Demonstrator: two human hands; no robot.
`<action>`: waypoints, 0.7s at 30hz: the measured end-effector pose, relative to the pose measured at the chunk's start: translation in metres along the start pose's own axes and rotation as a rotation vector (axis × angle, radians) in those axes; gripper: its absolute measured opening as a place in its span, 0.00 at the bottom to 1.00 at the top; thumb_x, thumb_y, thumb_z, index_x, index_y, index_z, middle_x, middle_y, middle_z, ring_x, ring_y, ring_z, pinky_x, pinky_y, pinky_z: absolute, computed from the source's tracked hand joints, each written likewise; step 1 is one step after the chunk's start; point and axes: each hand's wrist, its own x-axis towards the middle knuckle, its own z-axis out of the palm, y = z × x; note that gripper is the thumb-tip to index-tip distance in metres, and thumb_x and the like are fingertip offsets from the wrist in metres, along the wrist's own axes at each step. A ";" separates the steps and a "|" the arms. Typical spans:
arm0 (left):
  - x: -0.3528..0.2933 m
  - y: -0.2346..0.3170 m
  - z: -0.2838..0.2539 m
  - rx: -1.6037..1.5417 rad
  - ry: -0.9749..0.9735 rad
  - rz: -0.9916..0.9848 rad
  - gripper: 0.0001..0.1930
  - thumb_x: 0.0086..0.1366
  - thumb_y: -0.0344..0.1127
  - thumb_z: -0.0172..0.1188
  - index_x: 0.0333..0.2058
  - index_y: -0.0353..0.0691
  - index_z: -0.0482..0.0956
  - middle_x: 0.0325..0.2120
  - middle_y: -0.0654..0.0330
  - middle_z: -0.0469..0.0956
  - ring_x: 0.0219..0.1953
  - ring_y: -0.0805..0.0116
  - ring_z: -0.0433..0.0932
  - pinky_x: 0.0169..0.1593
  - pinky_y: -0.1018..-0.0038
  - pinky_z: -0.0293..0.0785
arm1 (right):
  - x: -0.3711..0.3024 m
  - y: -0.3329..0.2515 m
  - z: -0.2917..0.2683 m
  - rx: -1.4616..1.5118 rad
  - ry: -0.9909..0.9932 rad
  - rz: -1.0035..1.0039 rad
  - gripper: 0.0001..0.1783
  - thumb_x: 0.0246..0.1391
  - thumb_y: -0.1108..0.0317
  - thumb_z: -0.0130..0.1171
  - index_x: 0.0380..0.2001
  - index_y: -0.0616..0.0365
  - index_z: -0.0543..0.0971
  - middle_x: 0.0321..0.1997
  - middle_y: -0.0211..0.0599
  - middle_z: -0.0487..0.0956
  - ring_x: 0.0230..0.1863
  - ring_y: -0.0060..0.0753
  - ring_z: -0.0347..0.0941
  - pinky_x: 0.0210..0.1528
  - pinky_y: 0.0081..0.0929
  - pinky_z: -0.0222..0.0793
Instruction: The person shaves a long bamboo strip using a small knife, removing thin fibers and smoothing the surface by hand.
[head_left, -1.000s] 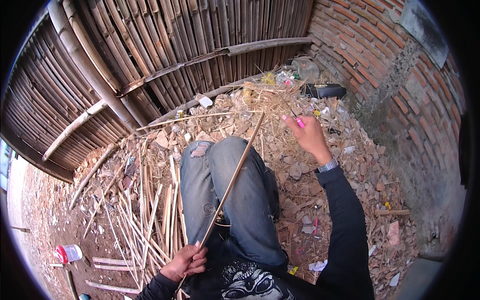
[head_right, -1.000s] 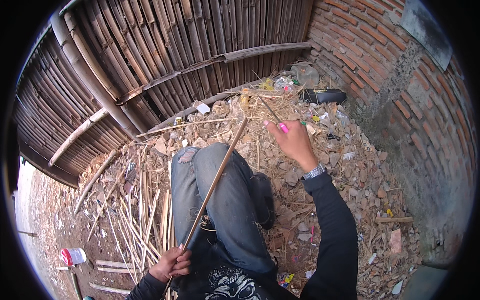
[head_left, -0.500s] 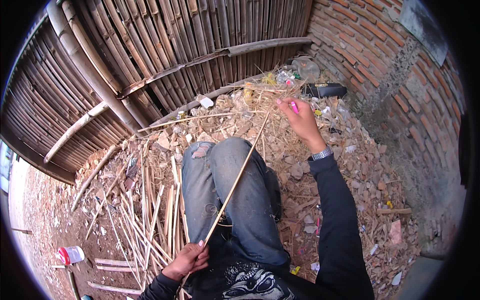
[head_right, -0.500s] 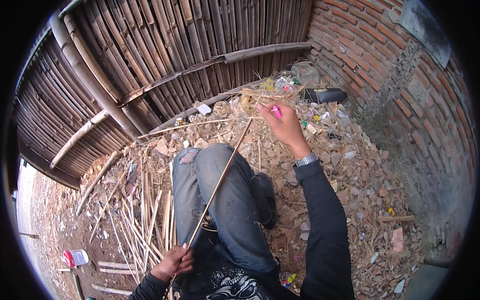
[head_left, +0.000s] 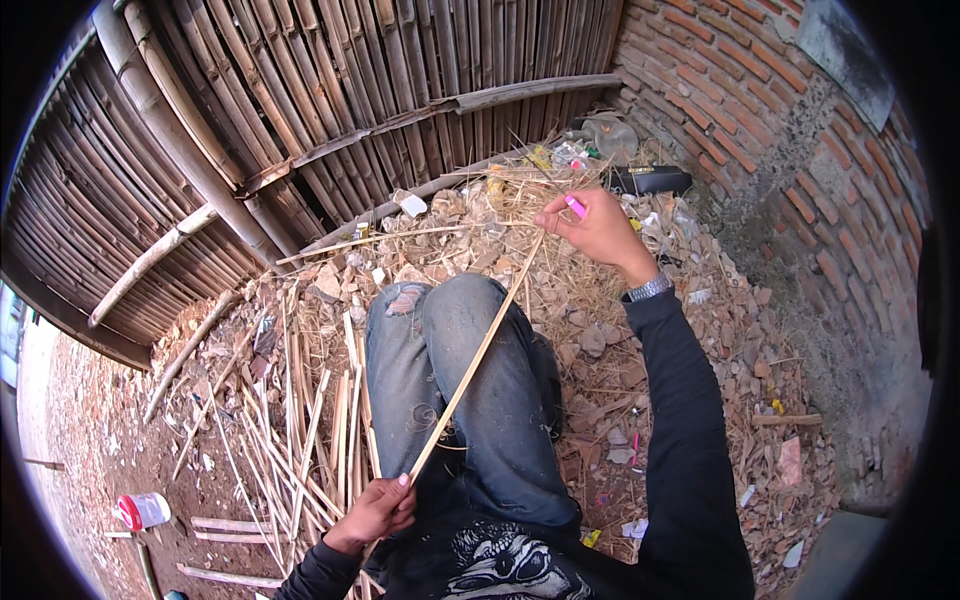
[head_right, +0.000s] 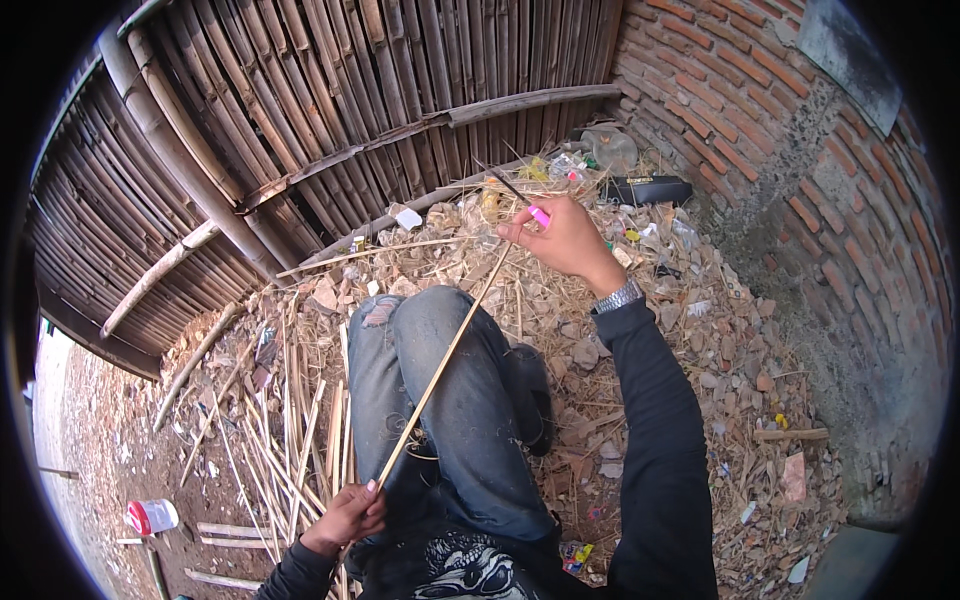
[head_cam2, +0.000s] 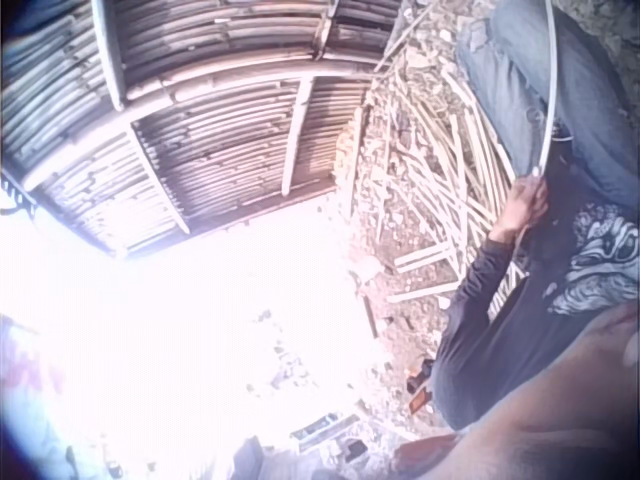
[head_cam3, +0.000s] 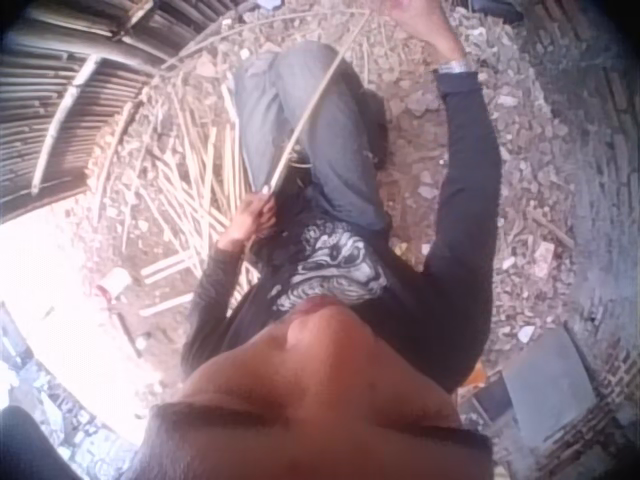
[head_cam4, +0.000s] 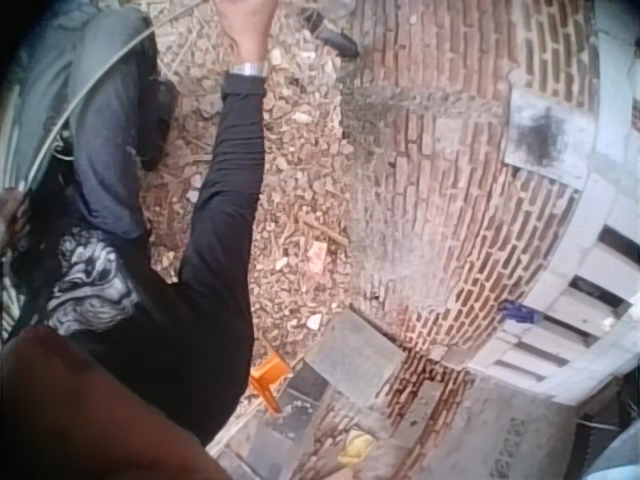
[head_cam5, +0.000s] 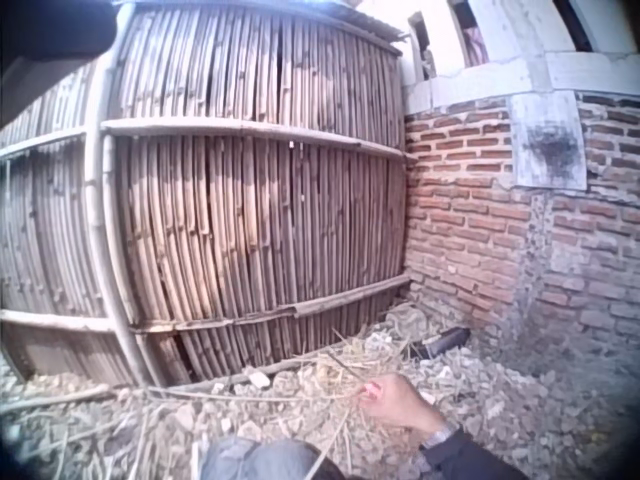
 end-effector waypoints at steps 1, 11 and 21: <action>0.000 0.000 0.000 -0.002 0.004 -0.001 0.26 0.83 0.52 0.40 0.25 0.43 0.64 0.11 0.69 0.53 0.11 0.77 0.51 0.17 0.77 0.51 | 0.000 -0.001 -0.001 0.000 0.000 -0.001 0.12 0.57 0.62 0.71 0.30 0.61 0.87 0.21 0.46 0.81 0.22 0.37 0.76 0.30 0.37 0.69; -0.002 -0.007 -0.001 0.073 0.049 0.052 0.27 0.83 0.52 0.41 0.25 0.42 0.66 0.12 0.69 0.57 0.12 0.78 0.54 0.17 0.78 0.52 | 0.005 0.003 -0.009 -0.007 0.300 -0.085 0.18 0.54 0.57 0.74 0.28 0.64 0.86 0.26 0.51 0.83 0.27 0.52 0.80 0.36 0.42 0.75; -0.005 -0.006 0.008 0.353 0.183 0.080 0.28 0.83 0.52 0.41 0.24 0.43 0.70 0.13 0.70 0.64 0.13 0.80 0.59 0.18 0.79 0.55 | -0.002 -0.001 -0.006 -0.071 0.226 0.038 0.15 0.55 0.62 0.69 0.26 0.65 0.84 0.25 0.54 0.80 0.27 0.57 0.78 0.33 0.47 0.71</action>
